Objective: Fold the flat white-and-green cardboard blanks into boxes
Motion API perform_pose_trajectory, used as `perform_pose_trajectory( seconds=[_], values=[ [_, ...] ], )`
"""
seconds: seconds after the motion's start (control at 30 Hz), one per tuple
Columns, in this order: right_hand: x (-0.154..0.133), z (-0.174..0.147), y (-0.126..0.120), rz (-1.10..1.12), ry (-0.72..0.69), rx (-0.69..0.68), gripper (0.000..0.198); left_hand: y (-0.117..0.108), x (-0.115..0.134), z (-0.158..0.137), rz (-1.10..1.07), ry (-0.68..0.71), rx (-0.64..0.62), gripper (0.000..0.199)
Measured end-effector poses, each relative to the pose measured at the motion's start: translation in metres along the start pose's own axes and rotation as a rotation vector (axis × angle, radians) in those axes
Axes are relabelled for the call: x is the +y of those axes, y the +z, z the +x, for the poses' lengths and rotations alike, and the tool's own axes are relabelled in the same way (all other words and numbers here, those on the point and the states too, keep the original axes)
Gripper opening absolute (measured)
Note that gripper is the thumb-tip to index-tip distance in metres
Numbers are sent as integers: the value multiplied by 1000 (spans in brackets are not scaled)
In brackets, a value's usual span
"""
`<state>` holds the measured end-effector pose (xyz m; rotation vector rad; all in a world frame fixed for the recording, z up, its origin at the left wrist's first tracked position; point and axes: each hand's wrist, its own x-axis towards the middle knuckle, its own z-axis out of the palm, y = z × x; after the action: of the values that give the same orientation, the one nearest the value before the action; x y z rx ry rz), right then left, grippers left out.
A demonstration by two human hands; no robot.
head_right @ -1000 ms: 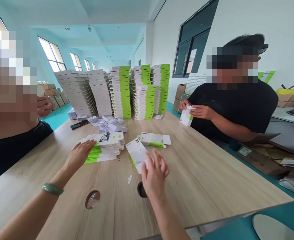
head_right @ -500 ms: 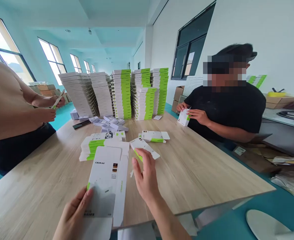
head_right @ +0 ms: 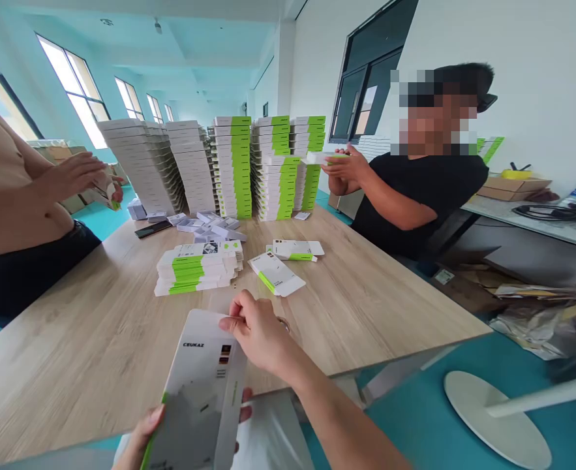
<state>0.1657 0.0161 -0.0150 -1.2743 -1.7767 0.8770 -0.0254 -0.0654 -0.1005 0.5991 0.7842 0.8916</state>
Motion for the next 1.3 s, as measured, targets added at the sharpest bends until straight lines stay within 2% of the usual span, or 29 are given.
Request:
perform_pose_trajectory(
  seconds=[0.1, 0.23, 0.3, 0.43, 0.5, 0.57, 0.63, 0.73, 0.8, 0.9, 1.0, 1.03, 1.13, 1.2, 1.3],
  values=[
    [-5, -3, -2, 14, -23, -56, 22, 7, -9, 5, -68, -24, -111, 101],
    [-7, -1, -15, 223, 18, -235, 20, 5, -3, 6, -30, -75, -116, 92],
    [-4, -1, -16, 345, 26, -216, 27, 5, 4, 5, -3, -75, -54, 79],
    [10, -13, 1, 495, 47, 108, 59, 14, 20, 2, 68, 48, 158, 66],
    [20, -24, 17, 571, 156, 92, 59, 20, 25, 3, 173, 121, 242, 61],
    [30, -37, 35, 664, 266, -53, 54, 23, 24, 6, 286, 197, 334, 55],
    [39, -46, 51, 723, 300, -122, 59, 24, 18, 11, 392, 291, 425, 57],
    [47, -50, 63, 629, 266, 17, 58, 22, 6, 20, 533, 408, 531, 66],
    [46, -48, 62, 524, 240, 94, 55, 21, 2, 25, 569, 428, 559, 65],
    [39, -46, 52, 472, 215, 83, 53, 19, 2, 30, 483, 537, 546, 63],
    [32, -52, 43, 523, 159, 86, 52, 16, 6, 29, 435, 726, 488, 92],
    [30, -55, 40, 538, 132, 124, 57, 14, 9, 27, 454, 759, 456, 93],
    [33, -61, 31, 467, 45, 237, 68, 7, 20, 20, 586, 768, 340, 70],
    [39, -59, 20, 337, -51, 204, 63, 1, 30, 17, 705, 734, 227, 56],
    [47, -49, 2, 152, -299, 144, 56, -12, 39, 21, 815, 766, 106, 51]
  ],
)
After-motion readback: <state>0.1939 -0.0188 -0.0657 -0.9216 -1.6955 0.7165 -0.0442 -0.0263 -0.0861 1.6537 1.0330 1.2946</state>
